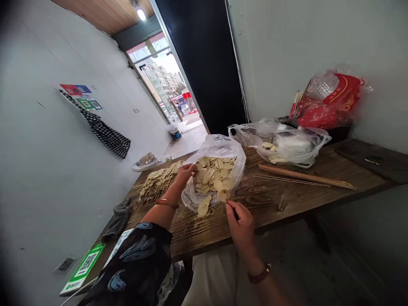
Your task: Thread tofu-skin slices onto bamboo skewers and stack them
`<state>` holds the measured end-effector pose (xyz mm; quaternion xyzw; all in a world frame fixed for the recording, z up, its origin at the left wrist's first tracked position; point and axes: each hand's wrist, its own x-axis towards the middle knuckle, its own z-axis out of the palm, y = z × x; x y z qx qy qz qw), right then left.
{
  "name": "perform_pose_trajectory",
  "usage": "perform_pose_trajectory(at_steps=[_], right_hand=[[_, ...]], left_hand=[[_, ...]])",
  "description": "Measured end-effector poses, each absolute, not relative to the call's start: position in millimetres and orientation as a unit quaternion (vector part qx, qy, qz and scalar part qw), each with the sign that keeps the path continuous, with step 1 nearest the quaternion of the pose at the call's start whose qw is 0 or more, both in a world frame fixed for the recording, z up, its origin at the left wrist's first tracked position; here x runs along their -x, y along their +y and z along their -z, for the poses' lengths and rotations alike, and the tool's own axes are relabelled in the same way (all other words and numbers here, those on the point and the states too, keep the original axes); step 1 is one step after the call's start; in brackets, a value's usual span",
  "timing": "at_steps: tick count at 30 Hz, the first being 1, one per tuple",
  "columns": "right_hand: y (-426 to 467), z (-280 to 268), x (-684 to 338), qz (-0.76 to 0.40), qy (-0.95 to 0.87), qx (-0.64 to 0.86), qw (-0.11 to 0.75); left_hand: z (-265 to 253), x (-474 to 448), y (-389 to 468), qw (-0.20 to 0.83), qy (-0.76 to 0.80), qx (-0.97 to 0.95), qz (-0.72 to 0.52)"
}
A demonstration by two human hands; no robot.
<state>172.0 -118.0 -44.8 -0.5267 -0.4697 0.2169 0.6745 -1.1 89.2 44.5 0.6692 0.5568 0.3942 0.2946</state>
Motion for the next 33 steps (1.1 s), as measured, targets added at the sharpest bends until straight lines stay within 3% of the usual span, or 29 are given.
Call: perform_pose_trajectory(at_steps=[11,33], right_hand=[[-117.0,44.9,-183.5,-0.28,-0.592,0.474,0.589],[-115.0,48.0,-179.9,-0.223,-0.656,0.536,0.482]], left_hand=[[-48.7,-9.6,27.4,0.612,0.428,-0.441,-0.499],[-17.3,15.1,19.4,0.614,0.371,-0.443,-0.538]])
